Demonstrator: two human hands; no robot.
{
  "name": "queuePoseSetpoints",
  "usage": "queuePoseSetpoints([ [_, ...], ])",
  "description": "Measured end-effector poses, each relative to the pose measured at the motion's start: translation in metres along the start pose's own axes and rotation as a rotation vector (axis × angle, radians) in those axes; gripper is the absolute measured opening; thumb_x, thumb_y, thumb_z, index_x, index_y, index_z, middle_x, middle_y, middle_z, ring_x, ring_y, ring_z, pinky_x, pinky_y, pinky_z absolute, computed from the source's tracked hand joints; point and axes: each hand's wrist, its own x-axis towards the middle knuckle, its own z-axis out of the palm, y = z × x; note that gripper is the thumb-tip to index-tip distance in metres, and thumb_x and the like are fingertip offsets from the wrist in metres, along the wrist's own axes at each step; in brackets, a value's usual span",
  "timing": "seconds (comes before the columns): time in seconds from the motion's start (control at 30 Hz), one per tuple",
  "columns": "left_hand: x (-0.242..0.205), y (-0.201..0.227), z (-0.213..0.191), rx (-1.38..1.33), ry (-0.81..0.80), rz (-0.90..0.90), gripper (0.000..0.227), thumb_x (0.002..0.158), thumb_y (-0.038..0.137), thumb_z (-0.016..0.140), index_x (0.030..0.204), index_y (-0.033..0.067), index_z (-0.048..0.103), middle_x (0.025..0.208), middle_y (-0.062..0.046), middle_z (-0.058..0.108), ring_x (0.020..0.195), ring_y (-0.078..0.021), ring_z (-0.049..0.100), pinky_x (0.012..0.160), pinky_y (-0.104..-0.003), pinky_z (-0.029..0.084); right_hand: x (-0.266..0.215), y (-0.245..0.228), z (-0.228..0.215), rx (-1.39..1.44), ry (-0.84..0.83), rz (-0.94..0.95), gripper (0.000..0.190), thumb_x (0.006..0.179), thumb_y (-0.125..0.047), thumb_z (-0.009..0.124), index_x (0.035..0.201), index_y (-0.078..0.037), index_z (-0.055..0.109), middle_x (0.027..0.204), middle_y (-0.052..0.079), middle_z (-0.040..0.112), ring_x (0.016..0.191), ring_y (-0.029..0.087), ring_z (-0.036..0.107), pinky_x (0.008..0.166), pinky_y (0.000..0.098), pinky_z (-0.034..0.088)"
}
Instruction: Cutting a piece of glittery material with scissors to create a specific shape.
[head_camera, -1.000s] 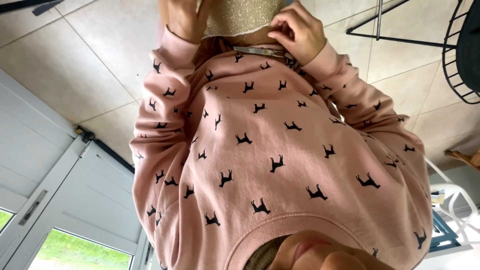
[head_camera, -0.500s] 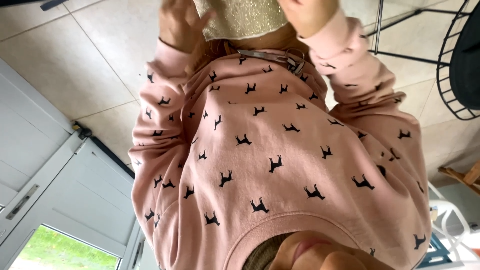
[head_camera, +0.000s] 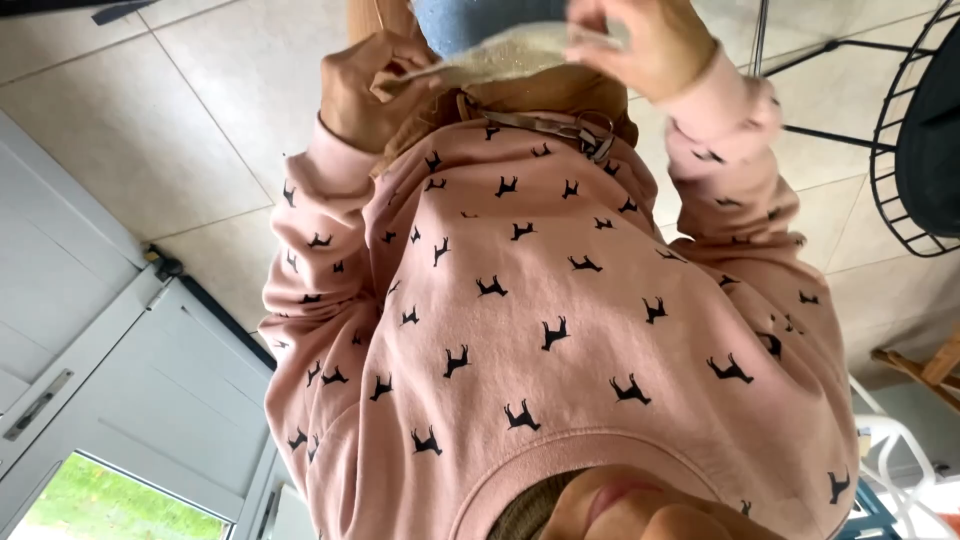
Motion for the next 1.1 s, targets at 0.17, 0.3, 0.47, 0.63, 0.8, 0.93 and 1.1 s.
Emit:
queuePoseSetpoints([
  [0.17, 0.010, -0.016, -0.004, -0.080, -0.064, 0.082, 0.021, 0.091, -0.009, 0.087, 0.105, -0.0099, 0.071, 0.090, -0.022, 0.073, 0.072, -0.0254, 0.068, 0.070, -0.029, 0.061, 0.001, -0.048, -0.032, 0.164, 0.021, -0.203, 0.023, 0.096, 0.007, 0.083, 0.089, 0.003, 0.061, 0.109, 0.019, 0.068, 0.076, 0.024, 0.060, 0.071, 0.0322, 0.053],
  [0.3, 0.024, -0.024, -0.010, 0.229, 0.086, 0.170, 0.024, 0.088, -0.005, 0.092, 0.079, -0.0033, 0.069, 0.075, -0.011, 0.068, 0.059, -0.0225, 0.056, 0.063, -0.033, 0.051, -0.030, -0.093, -0.051, 0.322, -0.018, -0.232, 0.017, 0.089, -0.008, 0.075, 0.095, -0.006, 0.059, 0.116, 0.010, 0.076, 0.037, 0.002, 0.033, 0.033, 0.0162, 0.030],
  [0.47, 0.024, -0.027, -0.001, 0.156, 0.115, 0.157, 0.022, 0.090, -0.004, 0.088, 0.086, -0.0035, 0.067, 0.076, -0.011, 0.067, 0.059, -0.0217, 0.054, 0.061, -0.032, 0.051, -0.038, -0.125, -0.068, 0.234, 0.035, -0.087, 0.024, 0.087, 0.010, 0.078, 0.093, 0.002, 0.057, 0.110, 0.019, 0.077, 0.039, 0.006, 0.043, 0.038, 0.0184, 0.035],
  [0.63, 0.035, -0.031, 0.002, 0.079, 0.152, 0.162, 0.019, 0.093, -0.004, 0.083, 0.094, -0.0038, 0.064, 0.078, -0.012, 0.065, 0.059, -0.0207, 0.052, 0.057, -0.031, 0.050, -0.065, -0.084, -0.051, 0.139, 0.181, -0.092, 0.025, 0.098, 0.009, 0.078, 0.093, 0.004, 0.054, 0.062, 0.005, 0.049, 0.044, 0.011, 0.037, 0.036, 0.0263, 0.026],
  [0.8, 0.036, -0.038, 0.003, -0.023, 0.202, 0.149, 0.018, 0.098, -0.004, 0.077, 0.105, -0.0044, 0.060, 0.081, -0.013, 0.063, 0.058, -0.0194, 0.050, 0.053, -0.029, 0.049, -0.058, -0.069, -0.033, 0.361, 0.251, -0.139, 0.018, 0.097, 0.005, 0.071, 0.112, 0.009, 0.061, 0.082, 0.014, 0.069, 0.048, 0.010, 0.049, 0.040, 0.0193, 0.037],
  [0.93, 0.036, -0.049, 0.017, -0.111, 0.192, 0.143, 0.019, 0.100, -0.004, 0.074, 0.110, -0.0047, 0.058, 0.082, -0.013, 0.062, 0.057, -0.0188, 0.049, 0.051, -0.029, 0.048, -0.034, -0.089, -0.029, 0.268, 0.369, -0.038, 0.017, 0.100, 0.005, 0.072, 0.111, 0.014, 0.063, 0.096, 0.026, 0.073, 0.061, 0.023, 0.061, 0.050, 0.0280, 0.046],
  [1.1, 0.028, -0.060, 0.045, -0.653, -0.319, 0.004, 0.088, 0.098, 0.065, 0.049, 0.153, 0.0008, 0.026, 0.153, -0.035, 0.038, 0.142, -0.0519, 0.045, 0.116, -0.060, 0.048, -0.019, -0.099, -0.029, 0.499, 0.389, 0.003, 0.021, 0.097, -0.002, 0.069, 0.111, 0.012, 0.061, 0.081, 0.016, 0.068, 0.045, 0.009, 0.037, 0.045, 0.0247, 0.027],
])
